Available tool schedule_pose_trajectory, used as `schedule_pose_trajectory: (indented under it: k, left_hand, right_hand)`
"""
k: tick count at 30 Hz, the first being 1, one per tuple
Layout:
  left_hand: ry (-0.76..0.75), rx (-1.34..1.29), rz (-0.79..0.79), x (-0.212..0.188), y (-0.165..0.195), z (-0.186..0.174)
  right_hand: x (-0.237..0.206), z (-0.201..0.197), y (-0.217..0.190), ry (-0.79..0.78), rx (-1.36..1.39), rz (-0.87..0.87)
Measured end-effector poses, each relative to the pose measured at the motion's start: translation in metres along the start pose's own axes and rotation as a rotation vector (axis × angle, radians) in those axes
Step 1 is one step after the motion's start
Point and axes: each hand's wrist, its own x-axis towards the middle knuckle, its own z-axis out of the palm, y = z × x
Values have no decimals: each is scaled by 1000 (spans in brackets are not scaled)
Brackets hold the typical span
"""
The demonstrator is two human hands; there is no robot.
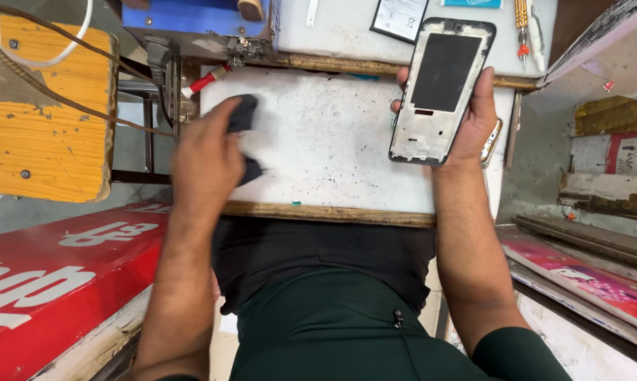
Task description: The person handles a disassembled smartphone, peels off a small adhesive strip, and wipes the phone frame and workbench with a dark cloth. The person then places the phone frame on the table next to another disassembled phone.
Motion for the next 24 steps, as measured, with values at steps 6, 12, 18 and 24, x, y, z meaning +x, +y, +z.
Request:
schedule_pose_trajectory:
  k: [6, 12, 18, 24]
  left_hand:
    - [-71, 255, -137, -49, 31, 47]
    - [7, -245, 230, -35, 97, 88]
    - [-244, 102, 106, 14, 87, 68]
    - [-287, -257, 547, -11, 110, 77]
  right_hand:
    - [1, 5, 2, -60, 20, 21]
    - [3, 0, -2, -51, -16, 36]
    - [3, 2, -2, -45, 0, -8]
    - [2, 3, -4, -30, -11, 5]
